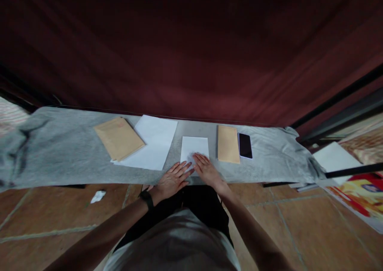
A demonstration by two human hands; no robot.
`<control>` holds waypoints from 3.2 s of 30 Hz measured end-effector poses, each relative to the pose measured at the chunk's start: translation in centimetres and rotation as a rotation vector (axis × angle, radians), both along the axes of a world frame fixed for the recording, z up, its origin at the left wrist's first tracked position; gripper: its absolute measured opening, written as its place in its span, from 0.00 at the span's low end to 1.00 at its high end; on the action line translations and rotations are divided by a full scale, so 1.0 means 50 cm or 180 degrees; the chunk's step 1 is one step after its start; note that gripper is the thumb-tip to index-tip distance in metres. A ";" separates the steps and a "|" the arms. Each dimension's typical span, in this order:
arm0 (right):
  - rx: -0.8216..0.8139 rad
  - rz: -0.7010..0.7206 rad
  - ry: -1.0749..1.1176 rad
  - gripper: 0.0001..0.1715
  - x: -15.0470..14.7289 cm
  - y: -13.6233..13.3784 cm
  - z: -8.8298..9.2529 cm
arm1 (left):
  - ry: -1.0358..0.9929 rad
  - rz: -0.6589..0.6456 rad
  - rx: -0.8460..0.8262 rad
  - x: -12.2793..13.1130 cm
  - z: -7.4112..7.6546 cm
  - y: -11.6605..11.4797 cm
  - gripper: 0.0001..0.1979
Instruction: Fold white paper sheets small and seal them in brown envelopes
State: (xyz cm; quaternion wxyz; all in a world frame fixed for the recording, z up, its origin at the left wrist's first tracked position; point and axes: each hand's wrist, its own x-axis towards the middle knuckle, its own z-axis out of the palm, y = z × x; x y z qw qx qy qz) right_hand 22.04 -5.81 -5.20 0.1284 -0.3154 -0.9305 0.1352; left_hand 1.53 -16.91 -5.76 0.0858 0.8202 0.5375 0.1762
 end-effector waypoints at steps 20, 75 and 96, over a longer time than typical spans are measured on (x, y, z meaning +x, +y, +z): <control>0.0007 -0.0486 -0.0484 0.30 -0.152 0.191 0.008 | 0.0597 -0.0075 -0.0029 0.000 0.000 0.004 0.31; 0.0538 -0.0187 -0.0157 0.34 0.080 -0.063 -0.037 | 0.0325 0.0760 -0.0235 0.095 -0.008 0.136 0.31; 0.0317 -0.0246 0.0016 0.36 0.083 -0.058 -0.030 | -0.0011 0.0561 -0.0103 -0.007 0.013 -0.003 0.27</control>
